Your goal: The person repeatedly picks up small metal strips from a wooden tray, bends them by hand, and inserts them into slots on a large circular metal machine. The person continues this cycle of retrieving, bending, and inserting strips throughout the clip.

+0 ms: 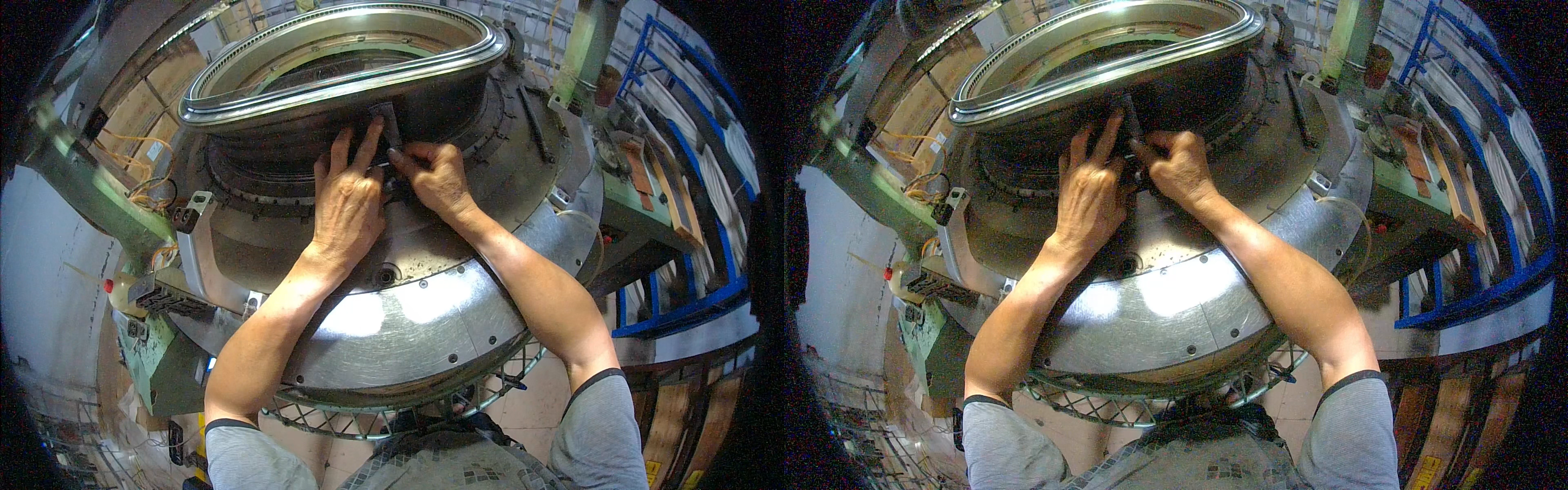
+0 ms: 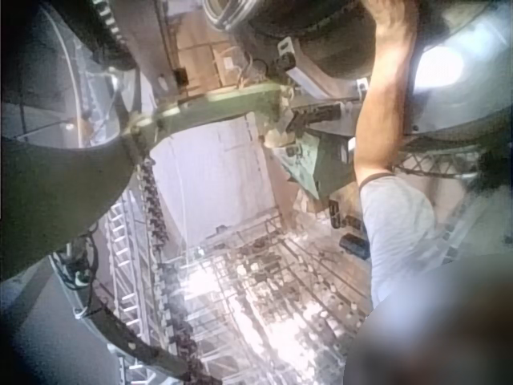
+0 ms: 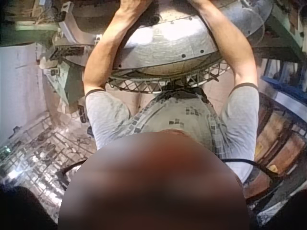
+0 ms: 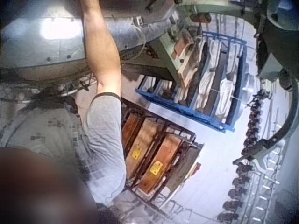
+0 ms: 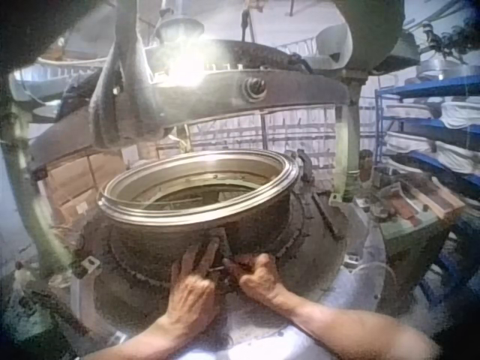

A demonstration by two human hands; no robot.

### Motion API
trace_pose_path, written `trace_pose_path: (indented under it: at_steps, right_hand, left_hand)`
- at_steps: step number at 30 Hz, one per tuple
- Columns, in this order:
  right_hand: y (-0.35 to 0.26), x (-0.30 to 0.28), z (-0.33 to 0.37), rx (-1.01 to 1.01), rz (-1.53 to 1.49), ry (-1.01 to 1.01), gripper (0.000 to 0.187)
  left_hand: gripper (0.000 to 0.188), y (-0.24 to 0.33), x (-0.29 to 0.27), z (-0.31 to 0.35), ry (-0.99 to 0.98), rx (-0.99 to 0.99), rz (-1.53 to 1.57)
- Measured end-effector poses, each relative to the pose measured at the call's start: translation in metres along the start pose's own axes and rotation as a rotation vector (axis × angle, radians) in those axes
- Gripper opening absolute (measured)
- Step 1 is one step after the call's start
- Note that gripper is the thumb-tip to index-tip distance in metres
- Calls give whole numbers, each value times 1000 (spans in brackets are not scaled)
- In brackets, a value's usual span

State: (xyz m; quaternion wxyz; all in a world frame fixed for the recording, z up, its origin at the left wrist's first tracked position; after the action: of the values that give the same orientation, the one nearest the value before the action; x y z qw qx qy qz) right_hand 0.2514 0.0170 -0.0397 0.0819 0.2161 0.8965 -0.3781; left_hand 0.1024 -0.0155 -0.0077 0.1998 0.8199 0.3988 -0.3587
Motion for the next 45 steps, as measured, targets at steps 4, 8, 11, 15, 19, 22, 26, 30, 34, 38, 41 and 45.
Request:
trace_pose_path:
  at_steps: [4, 8, 11, 15, 19, 22, 26, 30, 34, 38, 41, 45]
  right_hand:
    - [0, 0, 0, 16, 8, -12, 30]
    - [-2, -1, 0, 15, 2, -4, 28]
    - [-2, -1, -1, 23, 13, -7, 27]
    - [-5, -2, -1, 21, 22, 8, 27]
    - [-6, -2, 0, 25, 66, -4, 24]
    - [-8, -2, -1, 3, 76, 5, 24]
    - [-8, -2, -2, 6, 55, 20, 26]
    - [-8, -3, -2, 17, 63, 19, 25]
    - [-8, -4, -1, 4, 61, 46, 25]
    - [-8, -3, -2, 12, 61, 36, 26]
    - [-7, -3, -2, 34, 66, 24, 26]
    - [-7, -3, -2, 45, 53, 19, 26]
  left_hand:
    - [38, -2, 3, 0, 15, 8, 18]
    - [39, -2, 4, 0, 18, 17, 1]
    - [39, -1, 3, 0, 12, 18, -7]
    - [35, 0, 2, -1, 14, 27, -13]
    - [31, 0, 2, -2, 16, 35, -6]
    - [30, 0, 2, -2, 6, 34, -36]
    - [28, 0, 1, -3, 15, 34, -21]
    - [27, 0, 2, -3, 13, 34, -33]
    - [27, 1, 3, -3, 8, 28, -38]
    - [29, 1, 1, -3, 21, 38, -36]
    - [30, 1, 1, -5, 24, 42, -47]
    - [30, 0, 1, -6, 7, 39, -65]
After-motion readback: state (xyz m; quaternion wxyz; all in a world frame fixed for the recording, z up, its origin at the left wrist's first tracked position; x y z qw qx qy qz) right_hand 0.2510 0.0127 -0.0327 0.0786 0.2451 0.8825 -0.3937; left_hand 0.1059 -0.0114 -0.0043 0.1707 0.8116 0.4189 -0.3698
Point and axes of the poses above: each hand's wrist, its own z-axis away from the middle knuckle, its own x-axis out of the palm, y = z × x, the point moved 6 cm from there along -z, towards the middle knuckle, and after that the axes turned 12 degrees about -x, right-handed, at the moved point
